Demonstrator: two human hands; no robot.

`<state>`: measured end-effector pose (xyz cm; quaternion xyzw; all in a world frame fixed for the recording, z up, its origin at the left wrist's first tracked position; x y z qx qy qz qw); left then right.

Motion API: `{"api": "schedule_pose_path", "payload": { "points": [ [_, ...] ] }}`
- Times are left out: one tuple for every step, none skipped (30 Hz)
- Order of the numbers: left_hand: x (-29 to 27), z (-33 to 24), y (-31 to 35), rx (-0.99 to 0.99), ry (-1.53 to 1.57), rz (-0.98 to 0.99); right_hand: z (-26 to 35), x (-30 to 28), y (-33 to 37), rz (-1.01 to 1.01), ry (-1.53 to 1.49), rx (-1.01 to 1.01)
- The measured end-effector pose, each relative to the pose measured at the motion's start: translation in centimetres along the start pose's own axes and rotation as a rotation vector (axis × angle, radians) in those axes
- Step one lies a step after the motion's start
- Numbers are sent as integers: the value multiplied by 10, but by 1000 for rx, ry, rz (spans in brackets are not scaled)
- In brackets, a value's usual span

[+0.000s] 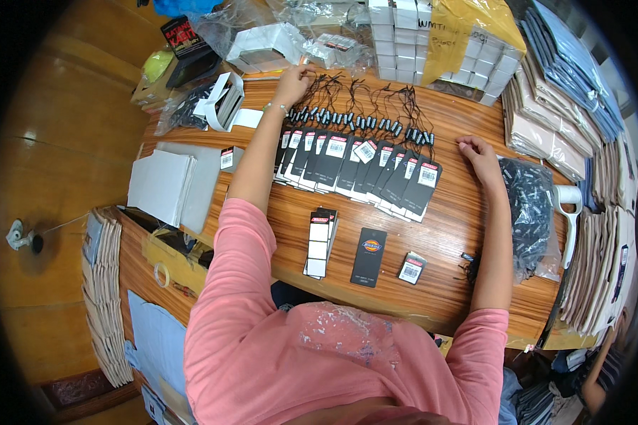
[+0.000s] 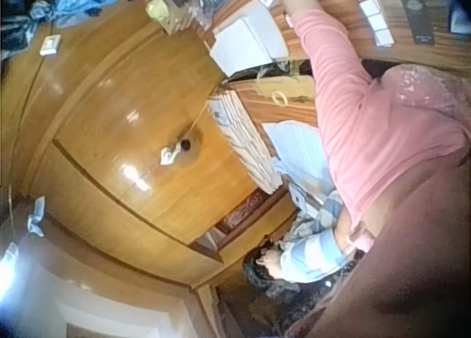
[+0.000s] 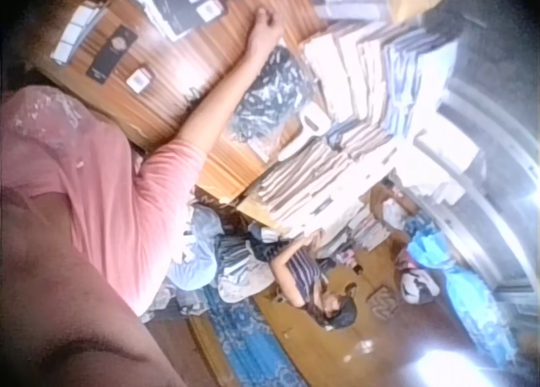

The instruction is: The person attaches plastic tags and security sensors to various black garment labels by threading a plastic fastener through the label and locking it.

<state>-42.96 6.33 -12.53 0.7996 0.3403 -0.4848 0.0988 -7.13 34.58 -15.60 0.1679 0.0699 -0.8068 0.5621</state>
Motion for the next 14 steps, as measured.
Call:
{"api": "schedule_pose_path", "payload": {
  "points": [
    [-4, 9, 3, -8, 55, -17, 1, 1, 0, -1, -1, -3],
    [-7, 10, 5, -17, 27, -12, 2, 1, 2, -5, -1, -5],
    [-10, 11, 8, -25, -1, -7, 3, 1, 2, -9, -1, -7],
    [-12, 11, 12, -34, -29, -2, 2, 1, 1, -11, 5, -16],
    [-12, 7, 14, -90, -80, 21, 0, 1, 0, -18, 13, -22],
    [-10, 2, 16, -144, -132, 44, -3, 0, 0, -25, 22, -28],
    [-9, -3, 18, -198, -184, 68, -5, -1, -1, -23, 21, -23],
    [-8, -12, 19, -231, -220, 68, -6, -2, -2, -19, 22, -17],
    [-6, -21, 20, -263, -255, 68, -8, -2, -2, -16, 23, -11],
    [-4, -26, 18, -293, -289, 69, -10, -3, -1, -21, 24, -10],
    [-2, -24, 18, -309, -278, 60, -9, -2, -2, -18, 25, -14],
    [2, -15, 15, -324, -266, 49, -7, 0, -3, -14, 26, -19],
    [6, -7, 11, -338, -254, 38, -6, 0, -3, -8, 35, -20],
    [9, -3, 5, -311, -186, 31, -6, -1, -2, -7, 46, -17]
  ]
}}
Point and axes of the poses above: each hand's wrist, its own y-axis away from the middle knuckle, its own x-axis out of the palm, z = x × y, the point moved 4 cm from there along -y, towards the middle knuckle, and after that the axes turned 11 degrees about z, right-handed, at the moved point
